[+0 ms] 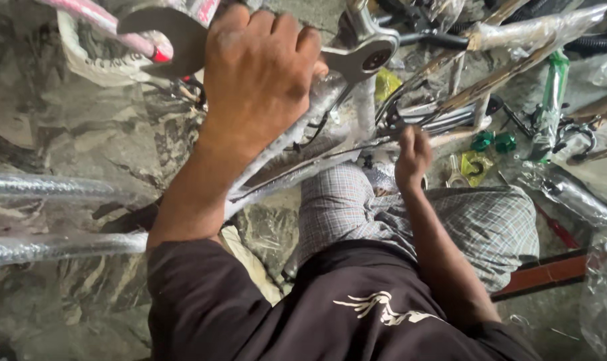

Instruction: The person assembles a bicycle crankset by hand, inserting a bearing into the crank arm and then using a wrench to tighten the crank arm onto the bicycle frame. The person works on a partially wrapped bicycle in a cluttered workshop.

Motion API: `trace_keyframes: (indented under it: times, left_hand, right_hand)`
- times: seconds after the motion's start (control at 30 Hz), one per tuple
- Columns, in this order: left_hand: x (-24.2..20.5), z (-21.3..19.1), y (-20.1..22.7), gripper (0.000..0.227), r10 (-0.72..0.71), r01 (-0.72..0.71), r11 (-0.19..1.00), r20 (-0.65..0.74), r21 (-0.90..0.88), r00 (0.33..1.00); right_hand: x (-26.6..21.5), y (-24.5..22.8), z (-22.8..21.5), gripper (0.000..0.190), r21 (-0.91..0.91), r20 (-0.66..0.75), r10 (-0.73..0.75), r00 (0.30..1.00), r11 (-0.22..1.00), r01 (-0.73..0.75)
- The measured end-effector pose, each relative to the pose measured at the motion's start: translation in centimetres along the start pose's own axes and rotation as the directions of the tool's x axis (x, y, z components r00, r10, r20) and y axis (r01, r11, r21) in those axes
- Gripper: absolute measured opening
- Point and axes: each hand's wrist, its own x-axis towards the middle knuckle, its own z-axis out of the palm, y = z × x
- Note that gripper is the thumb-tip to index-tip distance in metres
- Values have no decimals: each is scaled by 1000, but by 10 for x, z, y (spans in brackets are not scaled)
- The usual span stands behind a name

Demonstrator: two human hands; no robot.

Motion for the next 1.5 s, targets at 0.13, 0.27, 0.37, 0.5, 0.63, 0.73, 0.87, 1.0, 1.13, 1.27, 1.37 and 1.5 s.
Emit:
trace_keyframes:
  times: [0.13,0.27,0.37,0.5,0.63,0.73,0.87,1.0,1.13,1.27,1.37,1.5]
  left_hand:
    - [-2,5,4,23,-20,20,1000,-2,23,1000]
    - [-3,2,4,28,-53,52,998,-48,-28,997]
    - [-1,0,3,26,-41,39,999,-67,-36,997]
    - [-1,1,2,26,-39,37,999,-63,-31,997]
    - [-4,2,4,26,-45,44,999,-46,-20,998]
    - [-2,3,2,28,-15,16,1000,-55,17,998]
    - [-4,2,3,29,-20,23,999,-78,29,997]
    - [-3,1,4,30,-33,39,998,-128,41,991]
    - [0,0,4,28,-4,18,996,-151,91,989]
    - [-1,4,3,25,-26,36,997,-139,71,990]
    - [-1,15,4,18,-22,29,997,-100,76,995]
    - [-4,21,3,25,-15,22,998,-115,62,993]
  right_hand:
    - [-58,112,-51,43,-687,-78,379,922,649,-326]
    - [-80,160,-53,62,-801,-123,699,704,349,-487]
    - [-84,164,-43,48,-728,11,834,552,385,-567]
    - [-85,160,-36,37,-552,-14,844,535,440,-709]
    - [-82,163,-40,27,-318,-90,842,531,481,-817]
    - [-83,158,-39,20,-109,-107,849,518,508,-855]
    - [-80,127,-42,13,183,-237,770,592,634,-752]
    - [-54,58,-57,12,280,-310,405,860,903,-325]
    - [-29,-39,-68,7,279,-98,7,995,960,20]
    - [-33,-137,-67,25,298,313,-47,949,953,-51]
    - [-42,-180,-54,51,103,505,190,842,955,-277]
    - [-59,-198,-22,60,310,675,337,657,678,-666]
